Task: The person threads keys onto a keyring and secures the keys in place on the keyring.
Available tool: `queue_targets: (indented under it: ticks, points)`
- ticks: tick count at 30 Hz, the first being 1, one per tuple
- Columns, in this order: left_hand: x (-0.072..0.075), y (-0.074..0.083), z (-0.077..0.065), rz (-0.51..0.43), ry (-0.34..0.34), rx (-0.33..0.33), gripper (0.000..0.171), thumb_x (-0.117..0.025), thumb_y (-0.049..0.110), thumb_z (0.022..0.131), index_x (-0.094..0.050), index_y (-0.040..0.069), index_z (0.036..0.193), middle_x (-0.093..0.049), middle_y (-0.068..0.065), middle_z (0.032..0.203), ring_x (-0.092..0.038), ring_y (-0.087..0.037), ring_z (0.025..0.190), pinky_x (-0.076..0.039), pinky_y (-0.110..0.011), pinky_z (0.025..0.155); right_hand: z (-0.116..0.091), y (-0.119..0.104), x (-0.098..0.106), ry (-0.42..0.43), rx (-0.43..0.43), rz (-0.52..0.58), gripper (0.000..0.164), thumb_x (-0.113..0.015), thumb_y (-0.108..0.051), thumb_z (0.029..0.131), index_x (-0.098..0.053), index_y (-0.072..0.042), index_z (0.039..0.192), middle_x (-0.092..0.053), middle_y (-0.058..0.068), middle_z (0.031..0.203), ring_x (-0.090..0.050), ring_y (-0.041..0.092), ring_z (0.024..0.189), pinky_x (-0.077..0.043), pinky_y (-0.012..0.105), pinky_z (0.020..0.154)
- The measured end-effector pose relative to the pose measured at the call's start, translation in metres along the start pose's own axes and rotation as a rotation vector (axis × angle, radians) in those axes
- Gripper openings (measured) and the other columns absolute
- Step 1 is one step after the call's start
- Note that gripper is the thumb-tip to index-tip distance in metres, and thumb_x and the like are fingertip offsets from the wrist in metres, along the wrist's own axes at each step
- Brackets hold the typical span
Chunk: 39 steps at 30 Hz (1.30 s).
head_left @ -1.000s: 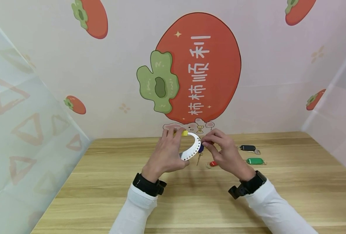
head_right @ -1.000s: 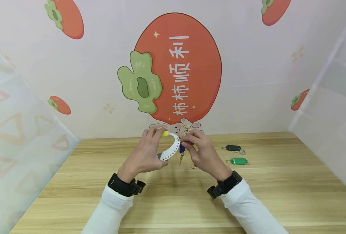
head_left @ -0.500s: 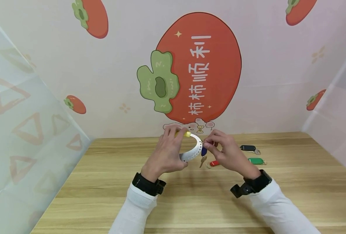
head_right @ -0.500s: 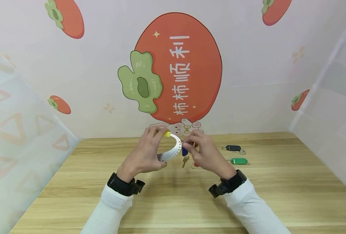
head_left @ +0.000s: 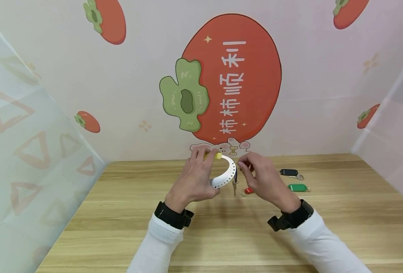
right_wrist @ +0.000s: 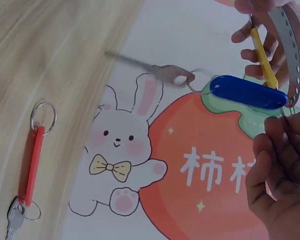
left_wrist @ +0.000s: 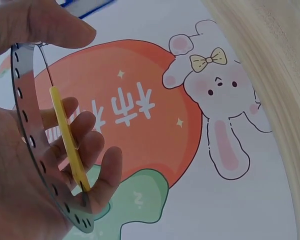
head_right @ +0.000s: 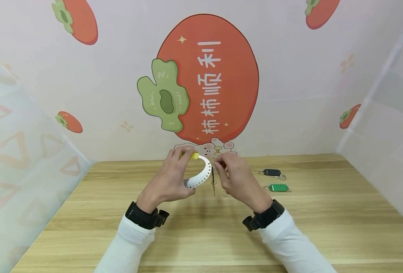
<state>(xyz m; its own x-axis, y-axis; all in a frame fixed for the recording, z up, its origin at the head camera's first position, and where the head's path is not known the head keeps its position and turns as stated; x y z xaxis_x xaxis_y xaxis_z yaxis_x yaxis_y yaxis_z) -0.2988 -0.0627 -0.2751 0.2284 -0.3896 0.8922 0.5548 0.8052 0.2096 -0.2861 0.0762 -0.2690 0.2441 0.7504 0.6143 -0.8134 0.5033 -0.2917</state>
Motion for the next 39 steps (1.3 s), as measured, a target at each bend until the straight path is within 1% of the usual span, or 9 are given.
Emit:
queue_targets:
  ticks: [9, 14, 18, 21, 25, 28, 32, 35, 39]
  points:
    - [-0.001, -0.001, 0.0, 0.032, 0.002, 0.029, 0.097, -0.093, 0.026, 0.059, -0.048, 0.006, 0.143, -0.045, -0.015, 0.137, -0.04, -0.032, 0.128, -0.047, -0.048, 0.091, 0.0, -0.001, 0.005, 0.075, -0.03, -0.053, 0.015, -0.078, 0.0, 0.086, -0.072, -0.001, 0.099, -0.071, 0.003, 0.085, -0.065, 0.011, 0.073, -0.056, 0.028, 0.06]
    - [-0.001, 0.0, 0.0, 0.043, -0.001, 0.035, 0.097, -0.093, 0.026, 0.058, -0.048, 0.007, 0.143, -0.046, -0.016, 0.138, -0.04, -0.032, 0.129, -0.047, -0.049, 0.092, -0.001, -0.002, 0.009, 0.121, -0.03, -0.035, 0.014, -0.08, 0.001, 0.083, -0.073, -0.001, 0.094, -0.072, 0.004, 0.083, -0.068, 0.012, 0.07, -0.057, 0.028, 0.06]
    - [-0.002, 0.001, 0.0, 0.036, -0.012, 0.032, 0.097, -0.093, 0.026, 0.059, -0.048, 0.007, 0.143, -0.046, -0.015, 0.138, -0.041, -0.032, 0.129, -0.047, -0.049, 0.094, -0.001, -0.002, 0.012, 0.127, -0.024, -0.033, 0.014, -0.08, 0.003, 0.081, -0.074, -0.001, 0.093, -0.072, 0.004, 0.083, -0.068, 0.012, 0.07, -0.057, 0.027, 0.059]
    - [-0.003, 0.001, 0.0, 0.037, -0.032, 0.033, 0.099, -0.092, 0.027, 0.06, -0.047, 0.007, 0.145, -0.046, -0.015, 0.138, -0.041, -0.032, 0.128, -0.046, -0.05, 0.096, 0.0, -0.003, 0.012, 0.104, -0.01, -0.04, 0.014, -0.079, 0.005, 0.081, -0.074, -0.002, 0.092, -0.072, 0.003, 0.083, -0.068, 0.012, 0.07, -0.057, 0.027, 0.059]
    - [-0.006, 0.001, 0.0, 0.041, -0.058, 0.03, 0.099, -0.091, 0.027, 0.061, -0.045, 0.007, 0.147, -0.047, -0.016, 0.137, -0.043, -0.032, 0.125, -0.045, -0.051, 0.098, 0.001, -0.006, 0.009, 0.047, 0.008, -0.079, 0.015, -0.079, 0.006, 0.081, -0.074, -0.003, 0.092, -0.069, 0.002, 0.083, -0.067, 0.011, 0.069, -0.057, 0.029, 0.058]
    - [-0.008, 0.002, 0.0, 0.043, -0.075, 0.024, 0.099, -0.091, 0.027, 0.061, -0.046, 0.007, 0.148, -0.048, -0.016, 0.134, -0.043, -0.032, 0.122, -0.045, -0.05, 0.097, 0.001, -0.006, 0.007, -0.001, 0.018, -0.121, 0.015, -0.08, 0.003, 0.082, -0.074, -0.004, 0.092, -0.067, 0.001, 0.082, -0.066, 0.01, 0.07, -0.056, 0.029, 0.058]
    - [-0.011, 0.005, 0.001, 0.043, -0.098, 0.011, 0.1, -0.091, 0.028, 0.061, -0.046, 0.007, 0.148, -0.048, -0.015, 0.133, -0.043, -0.032, 0.122, -0.044, -0.05, 0.098, 0.001, -0.007, 0.006, -0.057, 0.042, -0.168, 0.014, -0.082, -0.001, 0.082, -0.073, -0.007, 0.092, -0.066, -0.001, 0.082, -0.061, 0.008, 0.068, -0.052, 0.026, 0.057]
    - [-0.013, 0.007, 0.001, 0.04, -0.114, 0.004, 0.1, -0.092, 0.028, 0.061, -0.046, 0.008, 0.147, -0.048, -0.015, 0.133, -0.043, -0.033, 0.124, -0.043, -0.051, 0.1, 0.001, -0.009, 0.006, -0.083, 0.072, -0.19, 0.016, -0.083, -0.001, 0.081, -0.074, -0.008, 0.092, -0.066, -0.001, 0.083, -0.058, 0.008, 0.067, -0.049, 0.025, 0.056]
    - [-0.016, 0.008, 0.001, 0.037, -0.13, 0.004, 0.102, -0.093, 0.029, 0.06, -0.046, 0.009, 0.148, -0.048, -0.014, 0.133, -0.043, -0.032, 0.123, -0.043, -0.052, 0.101, 0.0, -0.011, 0.005, -0.092, 0.11, -0.199, 0.017, -0.082, 0.002, 0.08, -0.074, -0.007, 0.092, -0.067, 0.0, 0.084, -0.06, 0.009, 0.067, -0.049, 0.026, 0.056]
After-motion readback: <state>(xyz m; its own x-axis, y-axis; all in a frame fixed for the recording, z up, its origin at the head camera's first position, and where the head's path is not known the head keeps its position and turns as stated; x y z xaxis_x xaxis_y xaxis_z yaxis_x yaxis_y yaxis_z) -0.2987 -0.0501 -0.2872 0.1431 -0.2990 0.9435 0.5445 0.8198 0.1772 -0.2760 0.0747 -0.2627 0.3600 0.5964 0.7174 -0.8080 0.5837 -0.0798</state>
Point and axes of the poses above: each hand's wrist, its own z-axis towards the middle knuckle, its own x-axis out of the back of the hand, y = z × x, the point moved 10 cm from there along z, towards the middle knuckle
